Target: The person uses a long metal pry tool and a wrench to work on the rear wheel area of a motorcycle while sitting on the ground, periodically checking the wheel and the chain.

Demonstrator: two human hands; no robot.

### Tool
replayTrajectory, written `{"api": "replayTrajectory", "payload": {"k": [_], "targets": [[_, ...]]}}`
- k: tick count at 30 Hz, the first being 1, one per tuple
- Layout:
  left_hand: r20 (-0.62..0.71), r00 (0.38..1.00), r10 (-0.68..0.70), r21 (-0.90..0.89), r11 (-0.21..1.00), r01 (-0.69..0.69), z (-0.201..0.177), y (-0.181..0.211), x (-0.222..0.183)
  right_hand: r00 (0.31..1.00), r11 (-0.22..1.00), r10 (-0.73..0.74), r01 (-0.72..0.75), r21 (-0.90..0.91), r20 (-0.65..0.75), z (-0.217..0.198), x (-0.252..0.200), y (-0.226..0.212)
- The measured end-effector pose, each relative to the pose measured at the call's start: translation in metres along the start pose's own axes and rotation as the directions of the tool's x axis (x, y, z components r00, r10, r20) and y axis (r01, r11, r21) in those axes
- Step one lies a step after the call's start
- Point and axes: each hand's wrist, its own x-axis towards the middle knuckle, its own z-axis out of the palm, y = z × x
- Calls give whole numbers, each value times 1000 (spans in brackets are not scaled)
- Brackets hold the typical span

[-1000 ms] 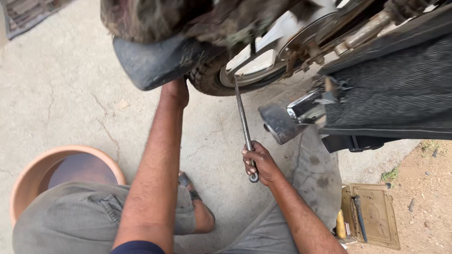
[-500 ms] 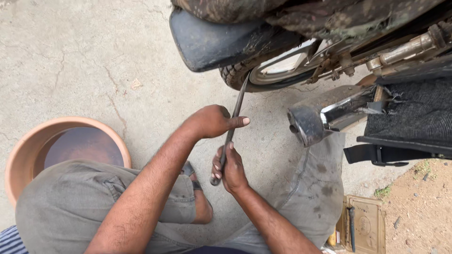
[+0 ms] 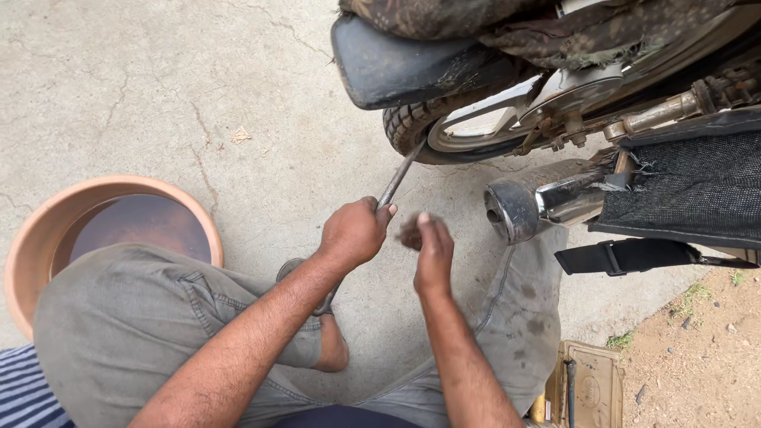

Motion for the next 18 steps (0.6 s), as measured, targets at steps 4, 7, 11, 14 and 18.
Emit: {"api": "replayTrajectory", "payload": {"k": [4, 7, 11, 14, 18], "targets": [[102, 994, 29, -90, 996, -20, -6, 6, -22, 934, 886, 264, -334, 322, 243, 21, 28, -48], [328, 945, 20, -323, 942, 92, -21, -5, -46, 959, 919, 101, -192, 346, 265, 34, 48, -57], [395, 918, 28, -501, 845, 189, -12, -39, -97, 971, 924, 59, -141, 355, 232, 32, 74, -52], [123, 990, 65, -567, 823, 17, -16, -48, -114, 982, 967, 1, -50, 251, 191, 21, 93, -38], [111, 989, -95, -399, 907, 132, -31, -50, -133, 831, 745, -552, 527, -408, 65, -6, 127, -8]]}}
